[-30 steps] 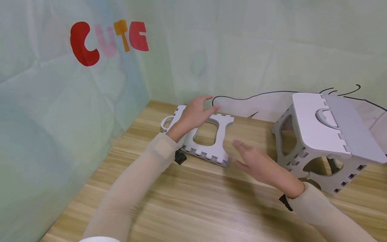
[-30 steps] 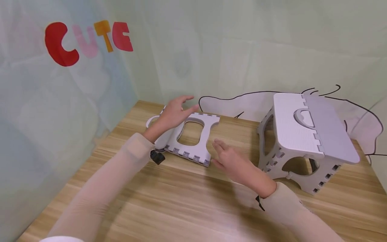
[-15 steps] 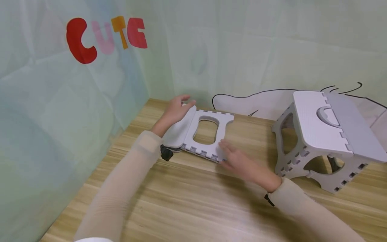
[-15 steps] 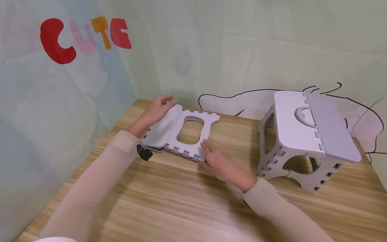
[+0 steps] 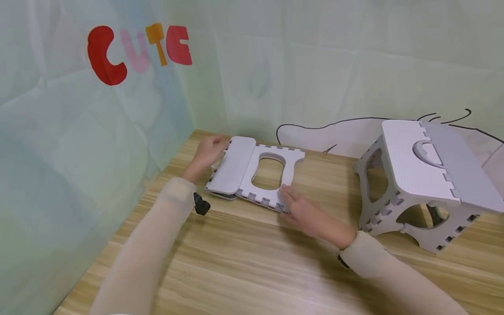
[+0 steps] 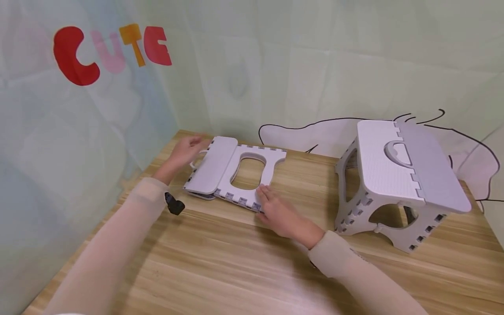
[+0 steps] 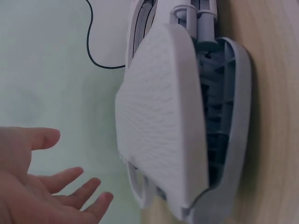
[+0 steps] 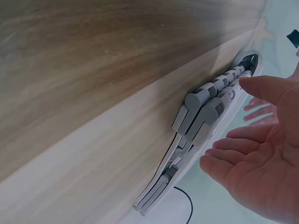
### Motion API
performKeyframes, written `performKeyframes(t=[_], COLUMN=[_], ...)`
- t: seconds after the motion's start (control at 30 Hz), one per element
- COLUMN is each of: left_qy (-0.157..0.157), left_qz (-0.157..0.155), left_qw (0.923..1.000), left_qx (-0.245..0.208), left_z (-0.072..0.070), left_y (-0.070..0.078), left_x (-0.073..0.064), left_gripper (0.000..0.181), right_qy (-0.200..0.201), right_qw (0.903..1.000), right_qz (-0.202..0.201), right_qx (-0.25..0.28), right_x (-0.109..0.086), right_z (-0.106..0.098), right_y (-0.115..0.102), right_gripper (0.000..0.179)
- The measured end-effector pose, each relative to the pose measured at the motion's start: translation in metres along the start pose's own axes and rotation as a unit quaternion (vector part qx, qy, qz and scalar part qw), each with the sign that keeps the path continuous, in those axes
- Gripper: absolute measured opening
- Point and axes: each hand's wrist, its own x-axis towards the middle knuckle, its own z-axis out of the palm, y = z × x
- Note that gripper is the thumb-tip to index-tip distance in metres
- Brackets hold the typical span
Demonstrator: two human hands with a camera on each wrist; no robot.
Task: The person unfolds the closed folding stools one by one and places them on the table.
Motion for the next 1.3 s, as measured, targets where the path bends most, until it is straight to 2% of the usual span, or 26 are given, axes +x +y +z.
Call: performKeyframes(t=[0.3, 0.57, 0.73, 0.93, 1.2, 1.3], left_qy=[-0.019, -0.024, -0.028, -0.025, -0.024, -0.015], left_qz=[-0.076, -0.107, -0.104, -0.097, -0.098, -0.097], left_qw=[0.9966, 0.9938, 0.9942, 0.9949, 0.9948, 0.9952], left_qx=[-0.026, -0.018, -0.011, -0.011, -0.013, -0.005], left_z=[-0.002, 0.000, 0.003, 0.004, 0.006, 0.005], left_y=[-0.023, -0.037, -0.041, -0.044, -0.039, -0.040], left_x=[-0.001, 0.004, 0.004, 0.001, 0.000, -0.001], left_gripper=[0.068, 0.071, 0.070, 0.052, 0.044, 0.041], right_qy=[-0.008, 0.001, 0.012, 0.006, -0.002, 0.002], right_qw=[0.9998, 0.9999, 0.9997, 0.9955, 0.9949, 0.9965], right_qz=[0.008, 0.010, -0.006, -0.032, -0.018, -0.010], right_qx=[0.013, 0.012, -0.018, -0.089, -0.099, -0.082], right_x=[0.008, 0.010, 0.009, 0.008, 0.005, 0.006], right_z=[0.007, 0.012, 0.017, 0.022, 0.025, 0.026], right_y=[0.001, -0.002, -0.004, -0.011, -0.013, -0.014], right_gripper=[0.063, 0.061, 0.056, 0.043, 0.047, 0.057])
